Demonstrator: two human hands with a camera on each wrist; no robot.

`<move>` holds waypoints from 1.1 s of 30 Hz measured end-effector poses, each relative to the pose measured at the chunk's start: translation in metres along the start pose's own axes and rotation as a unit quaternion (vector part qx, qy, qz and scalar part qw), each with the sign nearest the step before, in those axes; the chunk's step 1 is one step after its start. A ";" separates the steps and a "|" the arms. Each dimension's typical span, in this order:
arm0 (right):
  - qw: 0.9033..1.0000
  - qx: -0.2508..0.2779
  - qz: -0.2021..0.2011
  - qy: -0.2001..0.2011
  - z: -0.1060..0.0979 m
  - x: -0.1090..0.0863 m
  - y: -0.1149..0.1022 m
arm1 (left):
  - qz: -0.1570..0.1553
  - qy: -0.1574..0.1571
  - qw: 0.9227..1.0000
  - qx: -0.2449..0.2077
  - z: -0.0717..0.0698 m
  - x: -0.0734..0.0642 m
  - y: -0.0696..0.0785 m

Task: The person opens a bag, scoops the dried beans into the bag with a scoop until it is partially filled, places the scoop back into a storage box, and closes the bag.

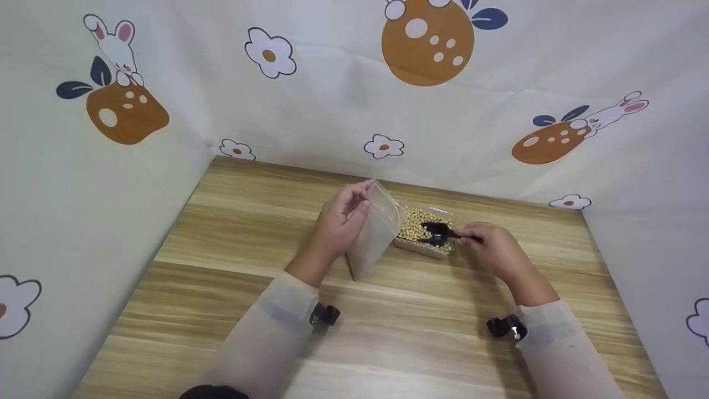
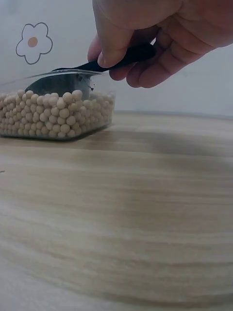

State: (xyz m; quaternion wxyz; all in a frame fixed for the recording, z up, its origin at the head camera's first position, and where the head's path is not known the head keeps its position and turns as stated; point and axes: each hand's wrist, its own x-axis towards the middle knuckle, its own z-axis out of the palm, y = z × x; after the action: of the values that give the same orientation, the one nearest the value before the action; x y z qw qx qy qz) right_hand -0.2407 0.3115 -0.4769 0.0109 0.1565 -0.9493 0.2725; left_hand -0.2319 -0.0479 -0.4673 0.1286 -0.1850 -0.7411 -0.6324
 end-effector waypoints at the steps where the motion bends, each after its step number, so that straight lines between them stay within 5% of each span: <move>1: 1.000 -0.001 -0.002 0.001 0.001 0.000 0.000 | -0.001 0.000 1.000 0.001 0.000 0.000 0.000; 20: 0.986 -0.135 -0.095 0.039 0.003 0.000 -0.024 | 0.017 -0.005 1.000 -0.012 0.001 0.000 -0.004; 33: 0.995 -0.025 -0.050 0.082 0.016 -0.010 -0.005 | 0.005 -0.006 1.000 -0.006 0.001 -0.001 -0.003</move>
State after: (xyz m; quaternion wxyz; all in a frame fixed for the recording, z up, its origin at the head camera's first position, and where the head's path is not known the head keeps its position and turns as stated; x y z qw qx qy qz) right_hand -0.2287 0.3018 -0.4893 0.1064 0.1805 -0.9428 0.2594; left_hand -0.2321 -0.0475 -0.4708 0.1268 -0.1934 -0.7370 -0.6351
